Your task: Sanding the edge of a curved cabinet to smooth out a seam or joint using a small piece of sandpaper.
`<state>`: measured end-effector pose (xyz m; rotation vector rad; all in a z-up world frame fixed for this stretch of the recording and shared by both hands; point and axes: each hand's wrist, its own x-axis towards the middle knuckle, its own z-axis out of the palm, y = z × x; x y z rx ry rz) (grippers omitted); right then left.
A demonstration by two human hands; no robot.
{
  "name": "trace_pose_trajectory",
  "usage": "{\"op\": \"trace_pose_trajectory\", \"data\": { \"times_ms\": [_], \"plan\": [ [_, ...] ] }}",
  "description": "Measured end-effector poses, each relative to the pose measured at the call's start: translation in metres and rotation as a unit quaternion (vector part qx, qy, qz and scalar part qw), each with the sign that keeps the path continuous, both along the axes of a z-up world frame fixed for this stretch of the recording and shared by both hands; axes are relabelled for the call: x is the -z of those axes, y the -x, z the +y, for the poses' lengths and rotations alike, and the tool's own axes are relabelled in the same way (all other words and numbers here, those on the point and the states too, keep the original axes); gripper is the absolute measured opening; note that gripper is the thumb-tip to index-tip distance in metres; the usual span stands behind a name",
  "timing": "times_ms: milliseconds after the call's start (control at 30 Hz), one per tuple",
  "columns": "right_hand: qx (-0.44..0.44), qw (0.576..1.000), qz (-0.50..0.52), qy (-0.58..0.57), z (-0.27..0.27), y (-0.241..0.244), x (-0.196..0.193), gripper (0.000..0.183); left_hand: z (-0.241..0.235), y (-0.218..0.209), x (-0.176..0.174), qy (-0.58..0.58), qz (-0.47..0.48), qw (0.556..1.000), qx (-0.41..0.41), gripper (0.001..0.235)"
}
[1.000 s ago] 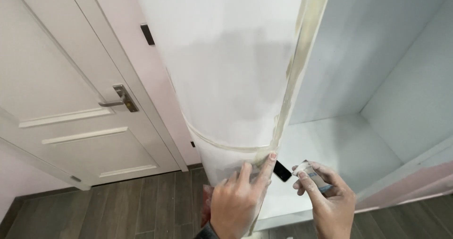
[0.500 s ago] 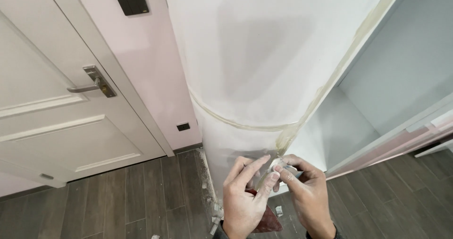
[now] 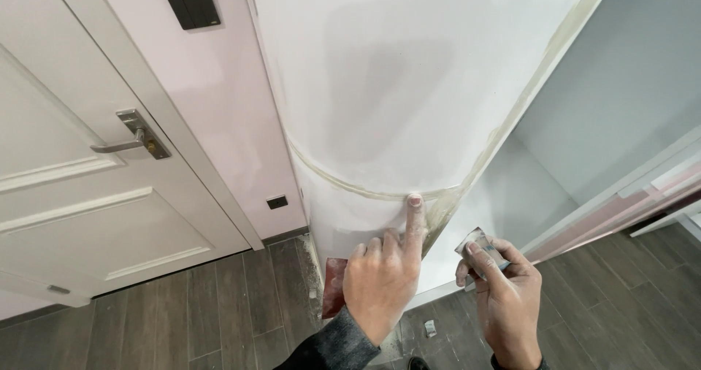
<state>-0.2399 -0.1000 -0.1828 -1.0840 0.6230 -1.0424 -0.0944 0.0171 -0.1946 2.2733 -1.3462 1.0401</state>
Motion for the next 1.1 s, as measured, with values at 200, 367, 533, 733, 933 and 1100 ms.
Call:
{"op": "trace_pose_trajectory", "data": {
  "times_ms": [200, 367, 533, 733, 933, 1100],
  "plan": [
    [0.011, 1.000, -0.012, -0.016, 0.000, 0.003, 0.010, 0.008, 0.004, 0.002, -0.004, -0.040, -0.035, 0.999, -0.006, 0.074],
    [0.002, 1.000, -0.006, -0.011, 0.011, -0.003, 0.011, 0.014, -0.004, 0.009, -0.022, -0.040, -0.034, 0.999, -0.006, 0.081],
    [-0.003, 1.000, -0.021, -0.012, 0.011, -0.001, 0.018, 0.016, -0.014, 0.017, -0.037, -0.009, -0.031, 0.999, 0.000, 0.083],
    [-0.003, 0.998, -0.062, 0.027, 0.007, 0.009, -0.007, 0.002, -0.008, 0.015, -0.034, -0.048, -0.030, 0.998, -0.013, 0.085],
    [-0.004, 0.998, -0.046, 0.040, 0.010, 0.015, -0.016, 0.021, 0.005, 0.017, -0.035, -0.027, 0.010, 0.997, 0.068, 0.075],
    [-0.019, 0.998, -0.039, 0.050, 0.012, 0.020, -0.006, 0.020, 0.031, 0.018, -0.049, 0.146, 0.207, 0.928, 0.273, 0.039]
  ]
}}
